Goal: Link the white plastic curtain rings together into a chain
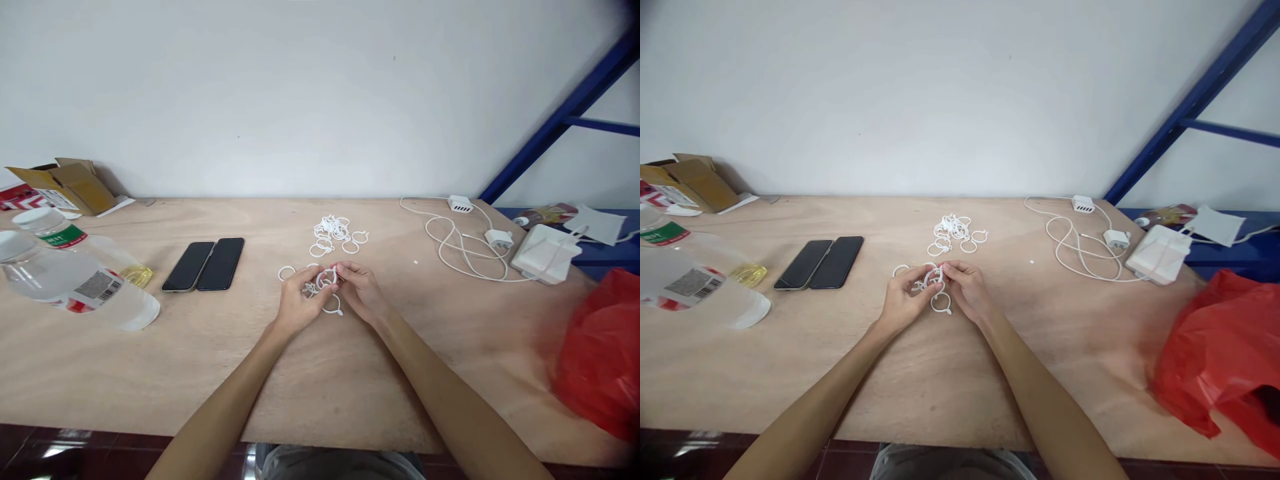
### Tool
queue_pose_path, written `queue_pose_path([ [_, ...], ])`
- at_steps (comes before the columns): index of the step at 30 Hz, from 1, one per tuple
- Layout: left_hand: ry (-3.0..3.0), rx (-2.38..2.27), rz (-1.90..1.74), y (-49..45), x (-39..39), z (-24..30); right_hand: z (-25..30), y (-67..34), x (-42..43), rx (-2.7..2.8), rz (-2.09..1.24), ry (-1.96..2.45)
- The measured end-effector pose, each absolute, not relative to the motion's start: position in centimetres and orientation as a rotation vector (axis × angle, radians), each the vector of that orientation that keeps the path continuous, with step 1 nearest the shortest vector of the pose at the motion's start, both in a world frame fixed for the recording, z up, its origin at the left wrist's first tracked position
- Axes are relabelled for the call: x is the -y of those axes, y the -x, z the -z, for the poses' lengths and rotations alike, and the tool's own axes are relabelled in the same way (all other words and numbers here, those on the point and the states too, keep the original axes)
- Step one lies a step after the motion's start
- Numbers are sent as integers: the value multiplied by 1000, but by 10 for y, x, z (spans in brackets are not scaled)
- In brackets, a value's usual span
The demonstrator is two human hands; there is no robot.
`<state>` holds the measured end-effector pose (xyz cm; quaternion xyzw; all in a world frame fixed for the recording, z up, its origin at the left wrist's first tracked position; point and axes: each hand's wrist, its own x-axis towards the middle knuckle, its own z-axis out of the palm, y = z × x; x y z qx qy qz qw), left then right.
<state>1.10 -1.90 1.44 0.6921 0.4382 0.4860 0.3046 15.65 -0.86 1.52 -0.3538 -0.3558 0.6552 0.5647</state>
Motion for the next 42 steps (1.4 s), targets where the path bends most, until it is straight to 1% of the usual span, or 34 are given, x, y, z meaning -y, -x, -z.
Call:
queue_pose_path([
  [2, -1847, -1204, -1250, -9, 18, -14, -10, -163, 4, 966, -1424, 944],
  [3, -1873, -1231, -1240, -8, 17, -14, -7, -167, 1, 1067, -1293, 1040],
  [7, -2113, -1284, -1167, -5, 17, -13, 9, -185, -10, 1515, -433, 1477],
  [8, -2169, -1281, -1135, -5, 17, -13, 12, -187, -12, 1601, -273, 1561],
  [10, -2229, -1275, -1093, -5, 18, -13, 17, -189, -14, 1761, -127, 1687],
  [13, -2216, -1292, -1115, -6, 19, -13, 19, -187, -15, 1903, -101, 1745],
  [16, -2160, -1344, -1162, -6, 17, -12, 16, -187, -13, 1864, -138, 1670],
  [19, -2110, -1404, -1187, -7, 15, -12, 11, -183, -8, 1754, -300, 1454],
  [23, -1986, -1414, -1219, -7, 13, -13, 0, -160, 7, 1469, -771, 1081],
  [25, -1877, -1356, -1258, -8, 12, -14, -6, -148, 15, 1343, -997, 984],
  [27, -1749, -1272, -1312, -8, 11, -16, -9, -142, 19, 1243, -1132, 952],
  [30, -1619, -1191, -1353, -10, 11, -17, -8, -142, 18, 1158, -1177, 937],
  [33, -1604, -1213, -1357, -11, 13, -19, -6, -146, 14, 1039, -1193, 965],
  [38, -1854, -1300, -1296, -11, 19, -24, -11, -144, 15, 884, -1405, 929],
  [42, -2025, -1286, -1229, -10, 20, -23, -16, -141, 17, 859, -1474, 916],
])
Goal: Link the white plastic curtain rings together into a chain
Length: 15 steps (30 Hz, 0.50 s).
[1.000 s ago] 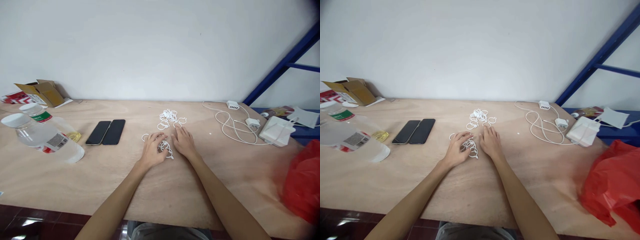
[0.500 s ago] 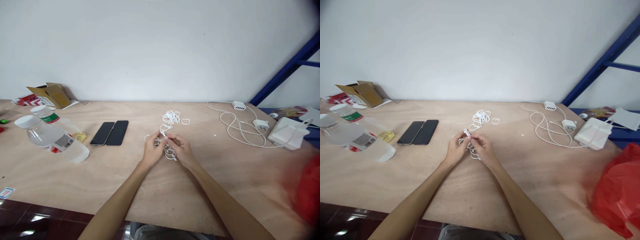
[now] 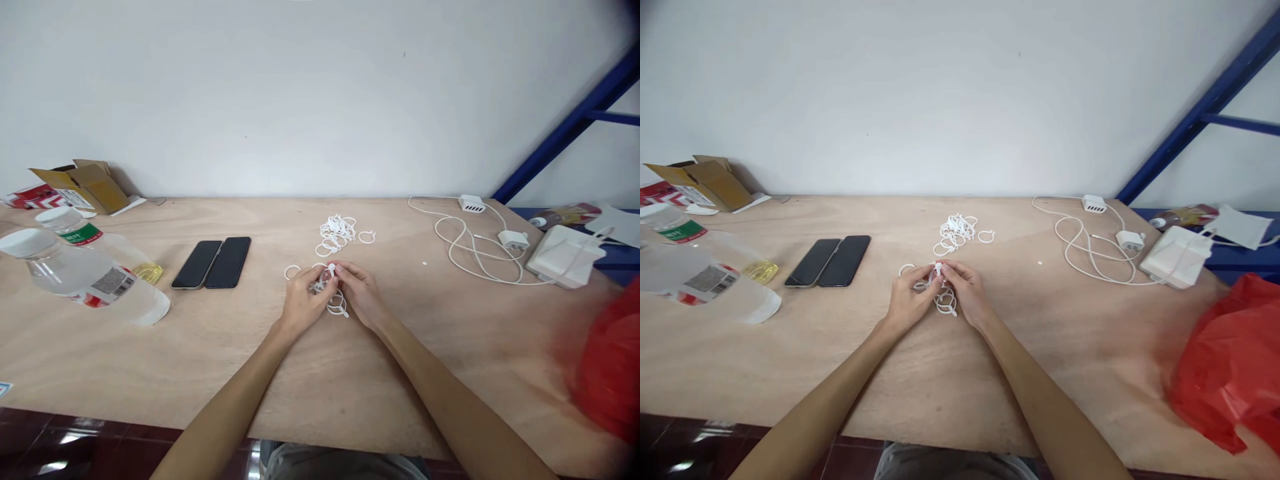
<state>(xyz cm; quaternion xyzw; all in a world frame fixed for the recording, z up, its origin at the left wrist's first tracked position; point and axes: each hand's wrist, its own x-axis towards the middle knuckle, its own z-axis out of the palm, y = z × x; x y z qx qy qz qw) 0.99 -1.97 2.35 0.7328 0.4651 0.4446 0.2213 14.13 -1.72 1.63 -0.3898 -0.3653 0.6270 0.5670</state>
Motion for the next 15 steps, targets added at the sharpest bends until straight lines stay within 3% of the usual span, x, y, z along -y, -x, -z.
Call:
queue_pose_path([
  [15, -2141, -1328, -1153, -10, 18, -19, -9, -140, 15, 881, -1410, 975],
])
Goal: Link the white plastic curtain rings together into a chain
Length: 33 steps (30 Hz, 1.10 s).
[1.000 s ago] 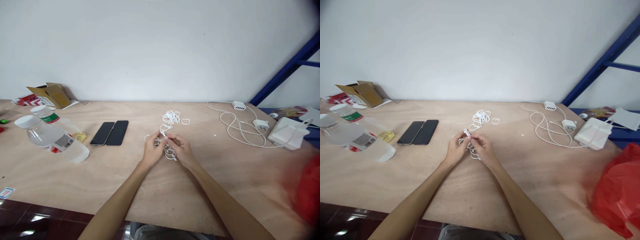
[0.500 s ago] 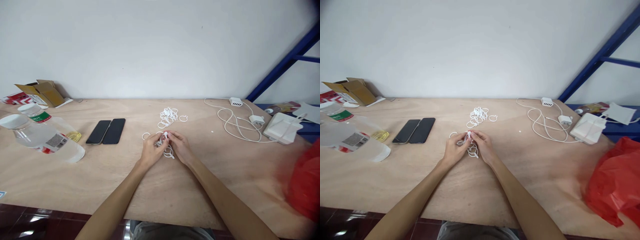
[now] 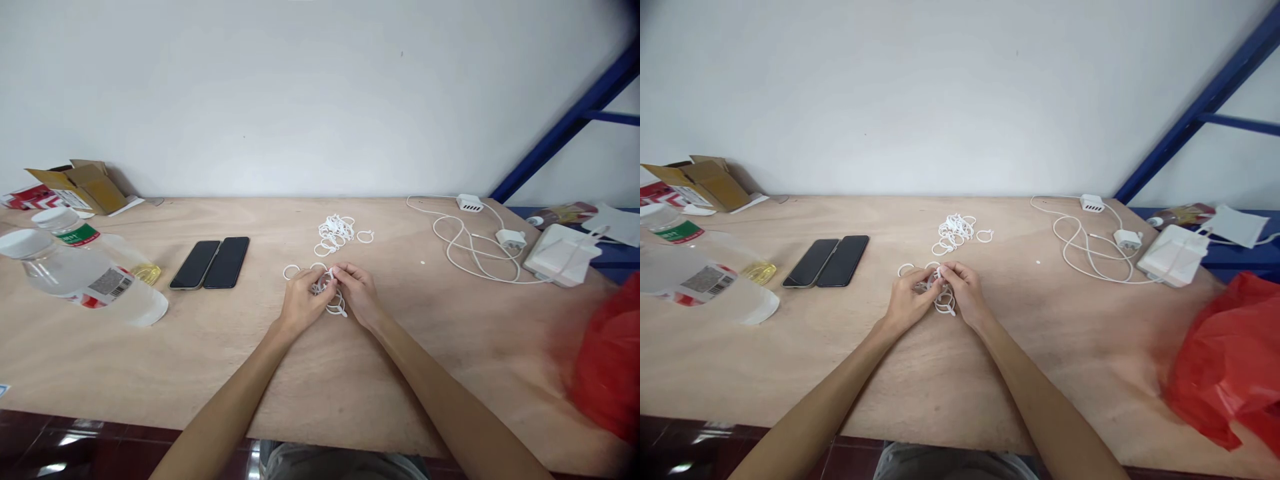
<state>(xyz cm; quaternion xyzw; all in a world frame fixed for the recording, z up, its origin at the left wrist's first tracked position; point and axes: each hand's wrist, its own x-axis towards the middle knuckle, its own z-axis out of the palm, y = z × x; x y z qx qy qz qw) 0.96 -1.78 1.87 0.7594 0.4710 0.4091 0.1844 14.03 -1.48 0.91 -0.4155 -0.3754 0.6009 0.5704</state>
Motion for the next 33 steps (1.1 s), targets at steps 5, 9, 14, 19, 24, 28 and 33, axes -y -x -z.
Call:
queue_pose_path([
  [5, -2214, -1475, -1190, -7, 15, -10, 0, -151, -10, 1156, -955, 1248],
  [9, -2242, -1519, -1146, -5, 15, -8, 6, -152, -34, 1615, -590, 1440],
  [14, -2141, -1591, -1177, -4, 13, -9, 9, -147, -48, 1951, -366, 1583],
  [19, -2076, -1640, -1226, -3, 9, -7, 6, -158, -47, 1764, -495, 1471],
  [24, -2095, -1627, -1242, -5, 8, -4, -2, -181, -31, 1264, -859, 1423],
  [28, -2120, -1591, -1249, -5, 8, -3, -1, -193, -15, 1024, -1058, 1308],
  [33, -2147, -1546, -1278, -4, 7, -2, -3, -190, -4, 1158, -979, 1252],
])
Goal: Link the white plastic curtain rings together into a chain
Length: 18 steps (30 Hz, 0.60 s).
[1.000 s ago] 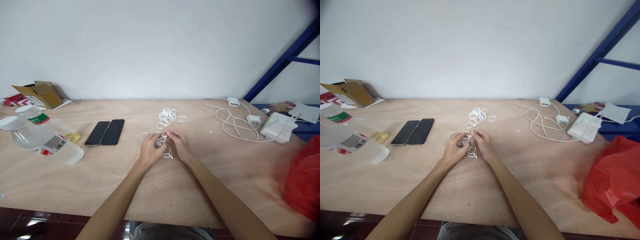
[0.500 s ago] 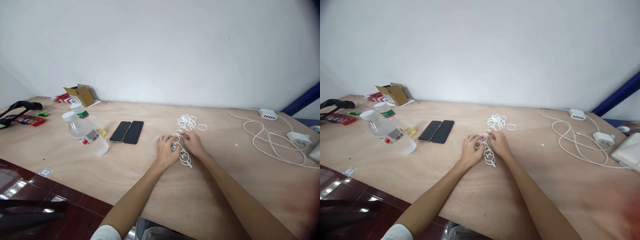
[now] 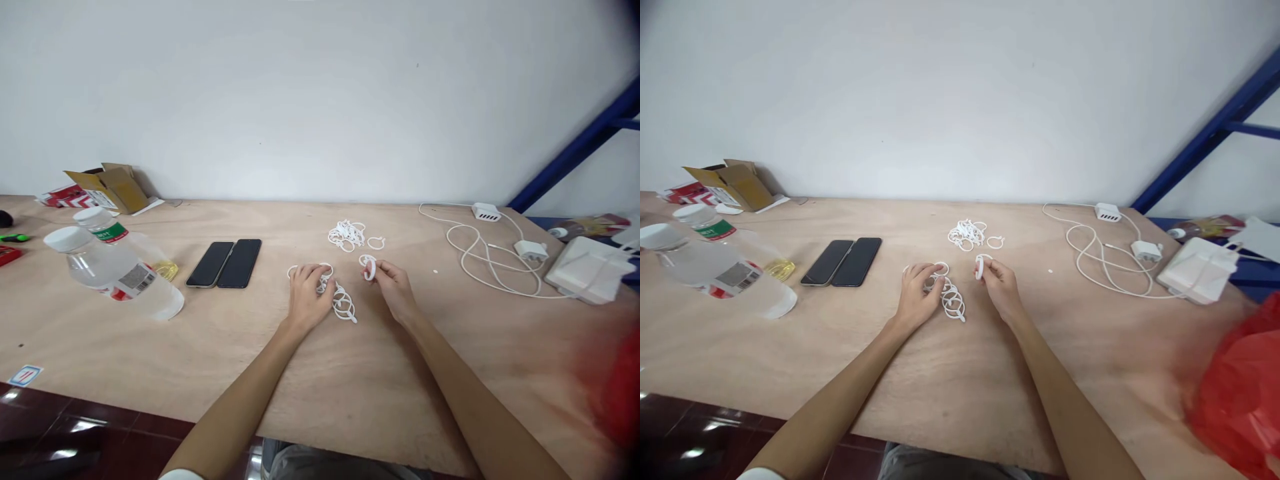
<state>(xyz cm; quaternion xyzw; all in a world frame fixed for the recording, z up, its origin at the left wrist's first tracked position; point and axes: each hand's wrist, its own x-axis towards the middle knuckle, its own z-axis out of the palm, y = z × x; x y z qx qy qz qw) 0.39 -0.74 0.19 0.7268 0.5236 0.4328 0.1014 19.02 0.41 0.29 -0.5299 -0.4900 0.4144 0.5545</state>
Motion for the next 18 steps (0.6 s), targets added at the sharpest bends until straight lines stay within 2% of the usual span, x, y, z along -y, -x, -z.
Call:
queue_pose_path([
  [9, -2223, -1317, -1303, -7, 14, -6, -5, -159, 14, 1414, -594, 1319],
  [14, -2191, -1273, -1332, -7, 14, -8, -9, -153, 20, 1366, -694, 1220],
  [18, -2215, -1355, -1312, -8, 15, -10, -8, -151, 21, 1378, -651, 1197],
])
